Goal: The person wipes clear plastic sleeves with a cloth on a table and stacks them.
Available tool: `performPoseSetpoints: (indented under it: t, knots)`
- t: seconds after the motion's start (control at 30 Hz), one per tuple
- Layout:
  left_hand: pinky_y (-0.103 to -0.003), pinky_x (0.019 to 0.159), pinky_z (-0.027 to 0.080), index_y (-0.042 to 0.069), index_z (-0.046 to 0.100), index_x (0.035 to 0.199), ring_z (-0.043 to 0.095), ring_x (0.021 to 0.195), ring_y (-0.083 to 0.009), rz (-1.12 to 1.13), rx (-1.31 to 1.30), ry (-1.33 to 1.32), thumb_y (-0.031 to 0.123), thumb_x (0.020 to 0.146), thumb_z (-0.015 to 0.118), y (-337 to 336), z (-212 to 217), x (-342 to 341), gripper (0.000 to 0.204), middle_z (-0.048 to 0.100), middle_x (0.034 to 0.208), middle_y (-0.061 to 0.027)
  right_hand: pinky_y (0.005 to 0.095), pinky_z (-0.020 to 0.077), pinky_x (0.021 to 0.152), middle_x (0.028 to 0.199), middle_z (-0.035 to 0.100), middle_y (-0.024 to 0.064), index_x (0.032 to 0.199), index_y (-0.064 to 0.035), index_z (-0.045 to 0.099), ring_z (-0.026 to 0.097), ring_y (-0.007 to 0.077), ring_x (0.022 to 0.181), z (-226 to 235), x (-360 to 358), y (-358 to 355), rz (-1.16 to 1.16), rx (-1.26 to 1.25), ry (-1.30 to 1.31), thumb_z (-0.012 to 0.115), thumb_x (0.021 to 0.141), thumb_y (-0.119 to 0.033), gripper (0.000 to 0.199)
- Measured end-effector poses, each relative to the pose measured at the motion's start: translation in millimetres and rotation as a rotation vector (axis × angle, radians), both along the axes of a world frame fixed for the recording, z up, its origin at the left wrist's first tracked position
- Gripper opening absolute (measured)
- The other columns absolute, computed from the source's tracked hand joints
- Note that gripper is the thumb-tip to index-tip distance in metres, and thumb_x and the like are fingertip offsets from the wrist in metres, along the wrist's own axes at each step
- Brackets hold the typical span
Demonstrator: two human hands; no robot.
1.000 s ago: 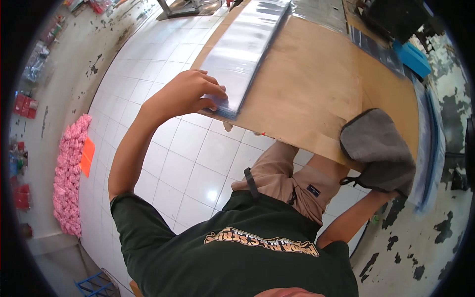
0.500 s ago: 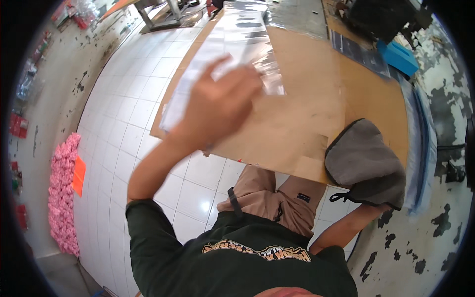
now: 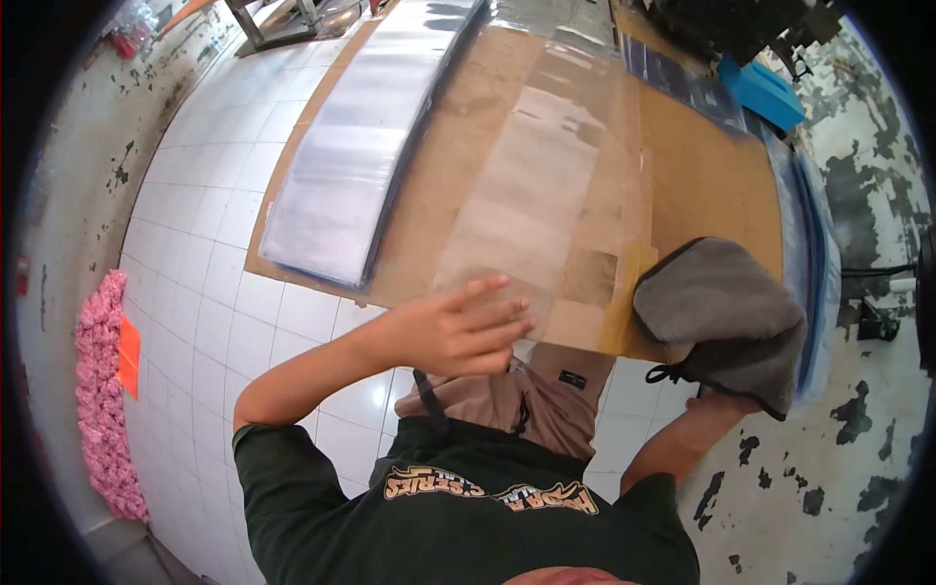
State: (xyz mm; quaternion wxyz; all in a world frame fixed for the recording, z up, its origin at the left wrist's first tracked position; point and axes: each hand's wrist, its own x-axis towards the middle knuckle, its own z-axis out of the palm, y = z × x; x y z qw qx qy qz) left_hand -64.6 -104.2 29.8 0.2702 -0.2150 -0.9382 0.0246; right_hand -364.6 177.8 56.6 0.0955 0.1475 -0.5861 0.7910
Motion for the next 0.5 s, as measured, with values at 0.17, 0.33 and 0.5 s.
performPoseSetpoints:
  t: [0.17, 0.33, 0.5]
  knots:
    - [-0.048, 0.107, 0.036, 0.013, 0.063, 0.079, 0.059, 0.111, -0.0219, 0.371, 0.107, 0.068, 0.017, 0.077, 0.066, 5, -3, 19, 0.005, 0.065, 0.116, -0.0048, 0.0544, 0.0274, 0.111, 0.134, 0.044, 0.0275, 0.123, 0.0046, 0.051, 0.041, 0.0418, 0.128, 34, 18, -29, 0.076, 0.354, 0.318, 0.054, 0.078, -0.029, 0.056]
    - [-0.043, 0.093, 0.043, 0.014, 0.074, 0.094, 0.056, 0.098, -0.0253, 0.811, 0.459, 0.335, 0.009, 0.072, 0.075, 52, -41, 44, 0.023, 0.06, 0.106, -0.01, 0.055, 0.0275, 0.111, 0.132, 0.045, 0.0291, 0.12, 0.0054, 0.053, 0.042, 0.0428, 0.127, 57, 55, -106, 0.691, 0.804, 0.845, 0.056, 0.075, -0.026, 0.055]
    - [-0.034, 0.077, 0.05, 0.0, 0.056, 0.098, 0.058, 0.085, -0.0213, 0.736, 1.849, 0.73, 0.017, 0.091, 0.064, 96, -61, 30, 0.02, 0.057, 0.097, -0.0128, 0.0556, 0.0277, 0.11, 0.13, 0.047, 0.0306, 0.117, 0.0061, 0.055, 0.042, 0.0438, 0.126, 2, 85, -197, 1.042, 1.1, 1.292, 0.059, 0.072, -0.023, 0.054]
